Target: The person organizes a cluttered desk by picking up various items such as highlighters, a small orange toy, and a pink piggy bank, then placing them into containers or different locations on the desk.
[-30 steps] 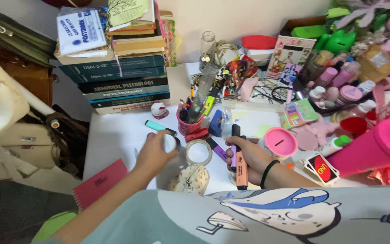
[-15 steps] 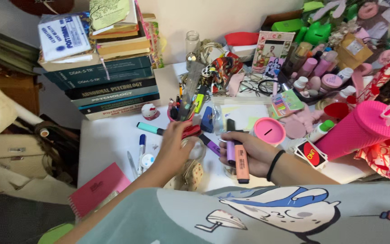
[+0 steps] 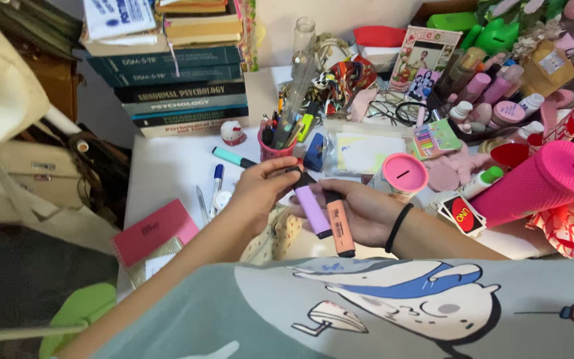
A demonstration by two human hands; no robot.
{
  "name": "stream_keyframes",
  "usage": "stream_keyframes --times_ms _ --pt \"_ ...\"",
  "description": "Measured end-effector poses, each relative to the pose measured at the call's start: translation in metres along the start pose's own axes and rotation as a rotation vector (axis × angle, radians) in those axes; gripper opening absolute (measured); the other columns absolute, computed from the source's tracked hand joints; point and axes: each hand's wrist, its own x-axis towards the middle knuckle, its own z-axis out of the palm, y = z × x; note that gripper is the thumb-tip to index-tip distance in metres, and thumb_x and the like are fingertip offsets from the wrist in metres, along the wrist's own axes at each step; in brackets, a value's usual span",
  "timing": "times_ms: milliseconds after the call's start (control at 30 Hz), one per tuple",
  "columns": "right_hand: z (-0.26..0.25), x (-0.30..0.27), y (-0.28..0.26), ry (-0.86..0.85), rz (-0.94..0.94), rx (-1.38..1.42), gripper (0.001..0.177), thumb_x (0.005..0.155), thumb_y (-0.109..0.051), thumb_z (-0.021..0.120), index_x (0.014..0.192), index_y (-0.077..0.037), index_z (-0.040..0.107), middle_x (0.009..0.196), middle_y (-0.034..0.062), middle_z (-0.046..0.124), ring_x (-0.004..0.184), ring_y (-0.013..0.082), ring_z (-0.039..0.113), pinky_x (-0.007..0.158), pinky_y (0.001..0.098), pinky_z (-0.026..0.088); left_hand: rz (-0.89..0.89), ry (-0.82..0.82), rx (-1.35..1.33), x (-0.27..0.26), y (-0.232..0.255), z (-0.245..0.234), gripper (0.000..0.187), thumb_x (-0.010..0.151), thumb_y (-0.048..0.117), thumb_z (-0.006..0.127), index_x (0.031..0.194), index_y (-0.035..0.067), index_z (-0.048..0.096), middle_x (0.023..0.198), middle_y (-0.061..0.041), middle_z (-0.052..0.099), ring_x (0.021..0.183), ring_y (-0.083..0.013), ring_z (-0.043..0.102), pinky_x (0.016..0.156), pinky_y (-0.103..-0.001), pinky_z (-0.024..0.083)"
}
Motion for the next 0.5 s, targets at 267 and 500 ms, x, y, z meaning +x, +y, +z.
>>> stream_keyframes --times_ms 267,500 --pt "0.001 -0.01 0.02 0.157 -0.163 -0.288 0.05 0.105 -0.055 0.038 0.119 -0.009 0.054 0.092 0.0052 0.063 0.078 0.0227 0.067 0.07 0.0422 0.059 0.12 0.014 0.26 -0.047 0.011 0.046 0.035 0.085 0.02 0.08 0.112 -0.003 0.077 0.097 -0.01 0.077 0.086 -0.0154 0.07 0.077 -0.028 0.055" --pt "0.022 -0.018 0.029 0.032 -0.167 -0.178 0.057 0.103 -0.061 0.029 0.117 -0.011 0.052 0.085 0.0016 0.063 0.077 0.0206 0.064 0.074 0.0436 0.058 0.17 -0.062 0.556 -0.059 0.012 0.048 0.033 0.087 0.028 0.079 0.108 0.003 0.079 0.089 -0.006 0.079 0.078 -0.0111 0.07 0.07 -0.027 0.056"
